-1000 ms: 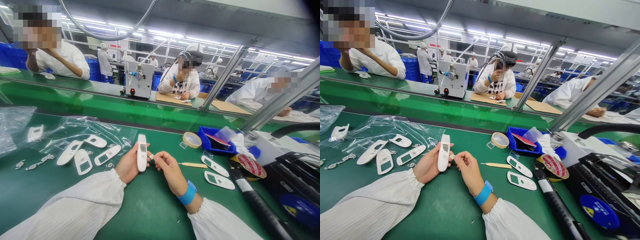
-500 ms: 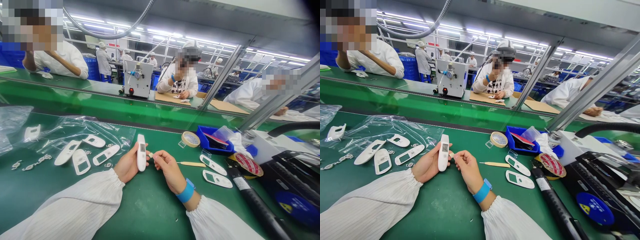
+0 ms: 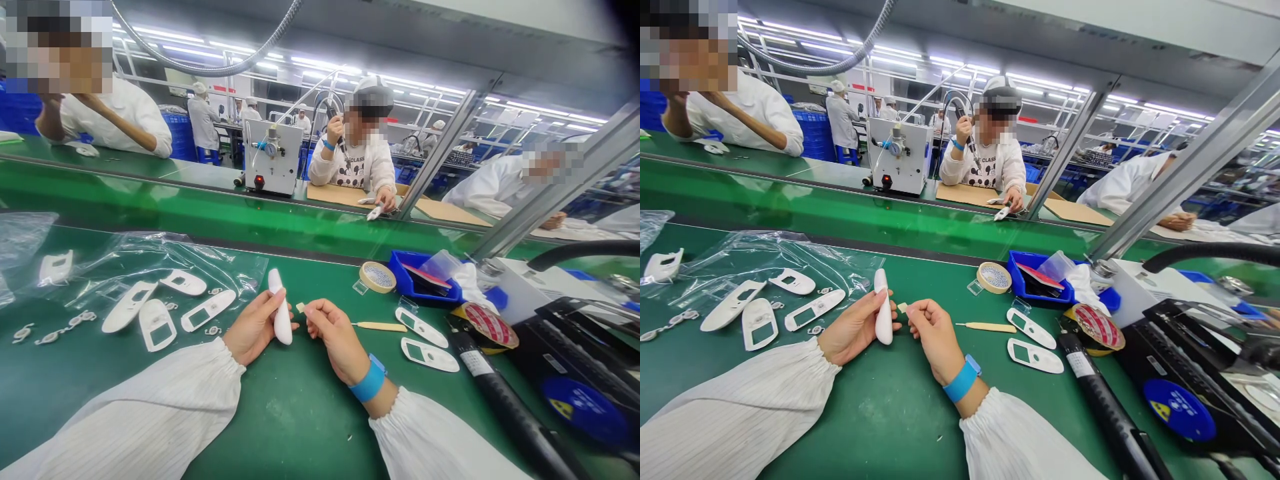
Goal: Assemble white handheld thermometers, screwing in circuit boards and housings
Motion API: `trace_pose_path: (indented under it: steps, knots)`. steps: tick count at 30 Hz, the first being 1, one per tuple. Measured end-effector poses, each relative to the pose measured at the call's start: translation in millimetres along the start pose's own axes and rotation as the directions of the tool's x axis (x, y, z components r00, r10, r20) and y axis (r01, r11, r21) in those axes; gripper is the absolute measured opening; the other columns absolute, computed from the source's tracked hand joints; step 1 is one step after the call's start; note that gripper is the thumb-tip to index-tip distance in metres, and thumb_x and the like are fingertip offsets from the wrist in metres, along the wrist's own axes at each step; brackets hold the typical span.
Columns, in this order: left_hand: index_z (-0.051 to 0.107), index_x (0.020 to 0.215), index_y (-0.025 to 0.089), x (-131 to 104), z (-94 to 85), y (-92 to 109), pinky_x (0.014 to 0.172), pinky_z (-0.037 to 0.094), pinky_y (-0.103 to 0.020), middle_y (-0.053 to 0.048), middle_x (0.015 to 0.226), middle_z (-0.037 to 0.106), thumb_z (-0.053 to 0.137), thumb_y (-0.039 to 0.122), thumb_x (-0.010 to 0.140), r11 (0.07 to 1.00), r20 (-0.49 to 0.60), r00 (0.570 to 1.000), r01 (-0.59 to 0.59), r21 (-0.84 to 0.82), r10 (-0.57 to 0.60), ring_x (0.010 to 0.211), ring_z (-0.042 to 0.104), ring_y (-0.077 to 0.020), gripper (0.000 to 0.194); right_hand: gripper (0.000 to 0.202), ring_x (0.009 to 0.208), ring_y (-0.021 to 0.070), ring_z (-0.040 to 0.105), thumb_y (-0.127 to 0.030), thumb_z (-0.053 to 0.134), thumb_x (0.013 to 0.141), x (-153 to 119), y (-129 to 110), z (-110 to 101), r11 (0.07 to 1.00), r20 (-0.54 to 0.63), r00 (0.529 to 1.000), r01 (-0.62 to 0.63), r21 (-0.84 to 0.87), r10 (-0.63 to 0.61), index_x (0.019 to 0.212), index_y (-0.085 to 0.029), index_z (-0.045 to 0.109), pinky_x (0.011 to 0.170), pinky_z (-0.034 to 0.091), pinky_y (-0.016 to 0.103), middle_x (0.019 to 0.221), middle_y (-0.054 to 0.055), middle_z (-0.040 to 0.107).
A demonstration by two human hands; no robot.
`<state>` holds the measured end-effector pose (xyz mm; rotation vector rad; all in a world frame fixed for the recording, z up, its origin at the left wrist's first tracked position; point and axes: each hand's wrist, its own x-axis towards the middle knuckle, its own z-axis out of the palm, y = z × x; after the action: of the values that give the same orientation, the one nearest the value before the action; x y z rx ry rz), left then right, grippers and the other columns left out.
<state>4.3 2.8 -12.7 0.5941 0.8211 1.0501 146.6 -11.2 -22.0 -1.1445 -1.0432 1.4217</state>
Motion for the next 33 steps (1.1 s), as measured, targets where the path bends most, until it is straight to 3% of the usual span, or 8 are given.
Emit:
trace_pose_path:
  steps: [10, 20, 33]
  knots:
    - [0.053, 0.076, 0.015, 0.1, -1.8, -0.9, 0.062, 0.052, -0.024, 0.002, 0.068, 0.045, 0.061, 0.025, 0.075, 0.997, -0.028, 0.998, -0.047, 0.06, 0.049, 0.062, 0.045, -0.008, 0.014, 0.028, 0.051, 0.0065, 0.039, -0.041, 0.063, 0.066, 0.1, 0.6, -0.1, 1.0, 0.006, 1.0, -0.009, 0.004, 0.009, 0.071, -0.016, 0.052, 0.052, 0.032, 0.022, 0.055, -0.006, 0.047]
    - [0.053, 0.082, 0.014, -1.2, 1.1, 0.9, 0.058, 0.053, -0.025, -0.004, 0.077, 0.057, 0.061, 0.023, 0.076, 0.998, -0.072, 0.997, -0.005, 0.068, 0.01, 0.07, 0.057, -0.0136, 0.014, 0.027, 0.051, 0.0066, 0.039, -0.041, 0.063, 0.067, -0.2, 0.6, -0.8, 1.0, 0.013, 1.0, 0.016, -0.001, -0.016, 0.069, -0.016, 0.053, 0.053, 0.032, 0.023, 0.055, -0.006, 0.047]
    - [0.048, 0.078, 0.014, 1.1, -0.5, -0.6, 0.055, 0.048, -0.018, 0.002, 0.064, 0.052, 0.061, 0.026, 0.076, 0.994, -0.065, 0.997, -0.03, 0.105, 0.037, 0.057, 0.053, -0.0069, 0.018, 0.028, 0.049, 0.0062, 0.039, -0.042, 0.064, 0.065, 1.5, 1.2, -0.6, 1.0, 0.012, 1.0, 0.003, 0.0, -0.003, 0.07, -0.017, 0.053, 0.052, 0.031, 0.022, 0.053, -0.006, 0.047]
